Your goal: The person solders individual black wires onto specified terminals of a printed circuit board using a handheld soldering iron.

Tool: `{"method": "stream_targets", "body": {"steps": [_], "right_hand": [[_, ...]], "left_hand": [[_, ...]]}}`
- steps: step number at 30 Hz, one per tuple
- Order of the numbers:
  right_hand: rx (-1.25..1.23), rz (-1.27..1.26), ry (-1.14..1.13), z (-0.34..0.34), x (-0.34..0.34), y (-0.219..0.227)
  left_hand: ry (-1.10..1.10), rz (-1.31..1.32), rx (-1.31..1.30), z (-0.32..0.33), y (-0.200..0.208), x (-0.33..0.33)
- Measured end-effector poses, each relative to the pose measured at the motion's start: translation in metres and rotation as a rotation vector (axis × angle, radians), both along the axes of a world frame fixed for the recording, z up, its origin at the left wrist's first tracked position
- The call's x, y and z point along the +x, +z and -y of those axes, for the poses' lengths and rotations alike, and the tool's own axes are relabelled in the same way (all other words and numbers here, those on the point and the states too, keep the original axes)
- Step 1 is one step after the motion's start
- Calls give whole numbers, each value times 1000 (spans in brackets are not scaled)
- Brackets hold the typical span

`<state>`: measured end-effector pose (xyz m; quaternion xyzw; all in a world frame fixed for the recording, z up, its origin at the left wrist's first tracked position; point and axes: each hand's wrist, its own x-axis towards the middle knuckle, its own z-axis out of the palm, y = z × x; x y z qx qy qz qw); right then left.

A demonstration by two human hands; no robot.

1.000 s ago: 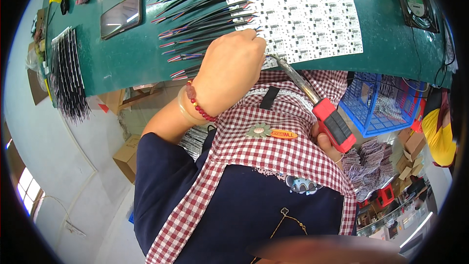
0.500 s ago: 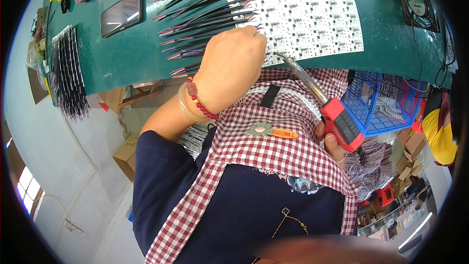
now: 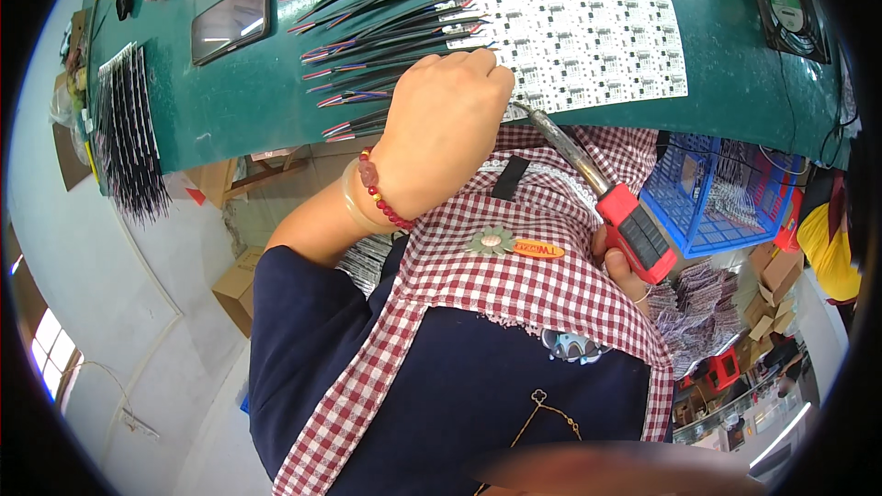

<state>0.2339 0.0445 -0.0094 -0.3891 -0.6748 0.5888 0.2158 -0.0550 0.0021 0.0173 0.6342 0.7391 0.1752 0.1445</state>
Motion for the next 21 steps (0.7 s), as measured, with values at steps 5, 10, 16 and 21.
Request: {"method": "stream_targets", "body": {"steps": [5,10,16,21], "right_hand": [[-209,-70,-39,4,7,-7],[8,-54,3,0,0,-1],[-253,-109,-56,5,12,-6],[-247,-131,-49,4,16,-9]], "left_hand": [[-21,-32,-4,-2,0,3],[-49,-72,-4,-3,0,1],[-62,-110,-31,-3,-1,3],[-79,-129,-59,-5,2,3]]}}
